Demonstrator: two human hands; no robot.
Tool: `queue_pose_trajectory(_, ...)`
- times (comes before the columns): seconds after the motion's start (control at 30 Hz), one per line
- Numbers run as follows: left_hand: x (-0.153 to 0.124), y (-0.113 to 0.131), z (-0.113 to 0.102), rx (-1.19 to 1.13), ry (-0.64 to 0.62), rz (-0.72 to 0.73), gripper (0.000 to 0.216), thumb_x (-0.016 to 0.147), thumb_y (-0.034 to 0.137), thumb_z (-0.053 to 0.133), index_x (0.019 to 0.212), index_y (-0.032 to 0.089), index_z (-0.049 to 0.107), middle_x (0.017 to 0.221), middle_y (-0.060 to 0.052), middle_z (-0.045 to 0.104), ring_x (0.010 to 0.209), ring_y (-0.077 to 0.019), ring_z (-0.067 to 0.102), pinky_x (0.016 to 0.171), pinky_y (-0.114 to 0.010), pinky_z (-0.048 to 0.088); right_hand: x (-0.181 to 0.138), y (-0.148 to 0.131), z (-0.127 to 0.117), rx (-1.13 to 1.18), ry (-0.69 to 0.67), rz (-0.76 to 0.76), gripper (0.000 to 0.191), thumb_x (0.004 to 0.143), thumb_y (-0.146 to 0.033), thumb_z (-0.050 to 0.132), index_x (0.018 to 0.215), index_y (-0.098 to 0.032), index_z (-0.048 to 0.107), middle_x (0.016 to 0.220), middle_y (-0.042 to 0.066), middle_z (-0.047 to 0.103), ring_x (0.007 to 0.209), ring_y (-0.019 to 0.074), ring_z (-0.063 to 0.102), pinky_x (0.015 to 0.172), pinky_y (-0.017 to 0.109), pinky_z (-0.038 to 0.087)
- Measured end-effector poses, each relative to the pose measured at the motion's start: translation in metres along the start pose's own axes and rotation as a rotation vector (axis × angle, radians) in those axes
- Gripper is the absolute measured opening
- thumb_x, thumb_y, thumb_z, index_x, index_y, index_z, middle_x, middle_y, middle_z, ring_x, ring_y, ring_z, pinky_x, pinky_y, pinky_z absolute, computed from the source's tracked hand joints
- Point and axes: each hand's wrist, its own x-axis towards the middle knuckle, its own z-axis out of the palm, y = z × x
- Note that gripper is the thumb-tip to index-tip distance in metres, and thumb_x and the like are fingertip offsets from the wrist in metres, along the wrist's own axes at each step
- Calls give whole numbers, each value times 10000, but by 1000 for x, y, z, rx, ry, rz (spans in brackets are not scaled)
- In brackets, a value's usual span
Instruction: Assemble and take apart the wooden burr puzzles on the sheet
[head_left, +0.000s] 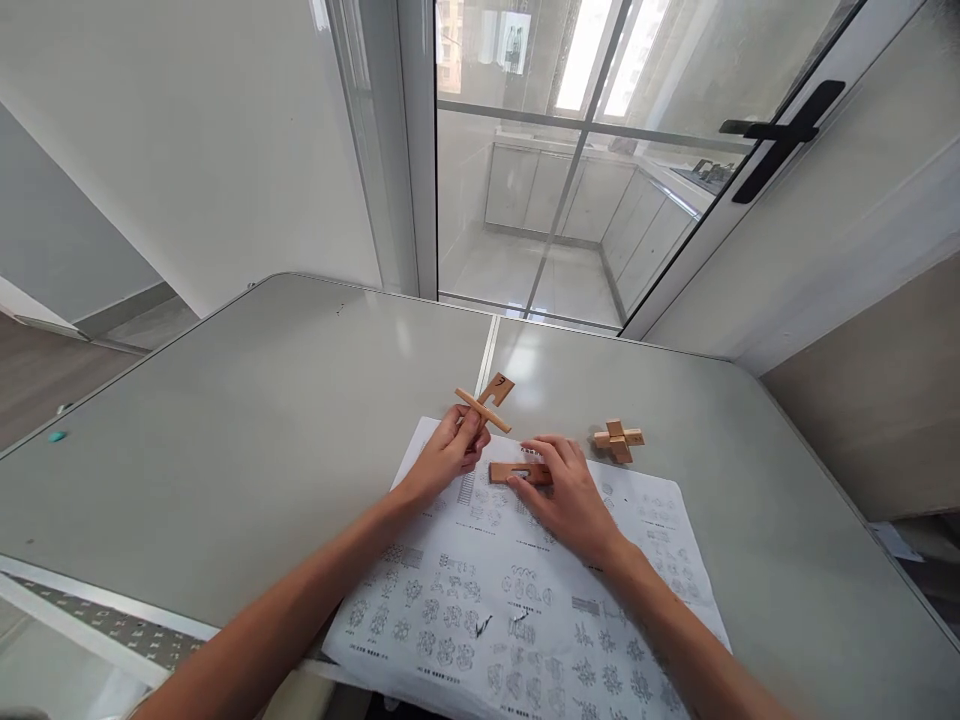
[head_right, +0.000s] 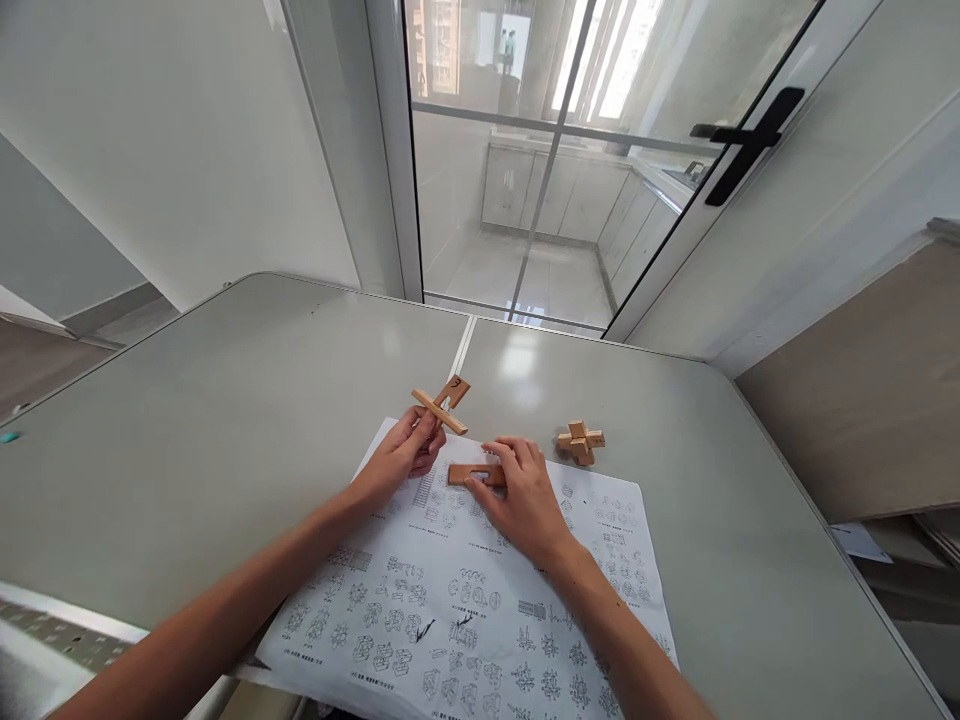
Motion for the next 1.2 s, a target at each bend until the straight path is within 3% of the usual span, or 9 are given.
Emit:
queue_pose_trajectory(0.23, -1, 0, 2, -73, 34, -42, 457, 965, 626, 626, 947, 213, 431, 805, 48, 510, 500, -30, 338, 471, -193, 229, 0, 2, -3, 59, -61, 10, 159, 986, -351, 699, 1086, -246, 632, 1087, 89, 689, 1040, 292, 627, 901, 482, 553)
queue_pose_trajectory(0.37, 0, 0, 0, -91, 36, -54, 445, 949, 602, 661, 954, 202, 466, 834, 34, 537, 515, -32, 391, 474, -198, 262, 1, -5, -6, 208, -55, 121, 135, 1026, -362, 634, 1034, -229, 658, 971, 67, 723, 886, 246, 662, 795, 403, 553)
queue_pose_trajectory(0.53, 1, 1, -4, -149, 27, -89, 437, 929, 576, 698, 933, 201, 471, 838, 33, 532, 528, -31, 395, 485, -191, 264, 7, -6, -9, 673, 167, 465, 348, 944, -532, 725, 1045, -200, 699, 832, 32, 701, 660, 170, 608, 593, 298, 494)
queue_pose_trajectory(0.7, 0, 0, -5, -139, -52, -127, 407, 963, 568, 664, 962, 194, 504, 879, 14, 557, 537, -34, 412, 488, -194, 283, 11, -6, -15, 1150, 126, 670, 376, 917, -592, 749, 1035, -247, 659, 627, -64, 554, 452, 74, 348, 453, 226, 313)
queue_pose_trajectory(0.8, 1, -3, -6, -144, -99, -115, 381, 980, 548, 651, 968, 192, 517, 882, 8, 569, 533, -40, 423, 476, -199, 291, 12, -10, -17, 1289, 42, 681, 356, 941, -584, 731, 1000, -238, 671, 552, -89, 378, 478, 83, 262, 453, 223, 262)
queue_pose_trajectory(0.97, 3, -6, -8, -167, -118, -99, 346, 995, 512, 645, 986, 180, 548, 867, 10, 557, 526, -33, 410, 470, -194, 292, 12, -15, -19, 1407, -81, 613, 304, 934, -503, 765, 1068, -240, 692, 765, -18, 494, 600, 113, 373, 526, 256, 346)
queue_pose_trajectory(1.2, 2, -5, -3, -185, -169, -146, 369, 976, 529, 660, 978, 180, 540, 874, 2, 557, 524, -42, 419, 468, -206, 308, 9, -13, -11, 1273, -87, 496, 344, 963, -522, 726, 1191, -268, 687, 787, 3, 618, 707, 156, 507, 680, 312, 424)
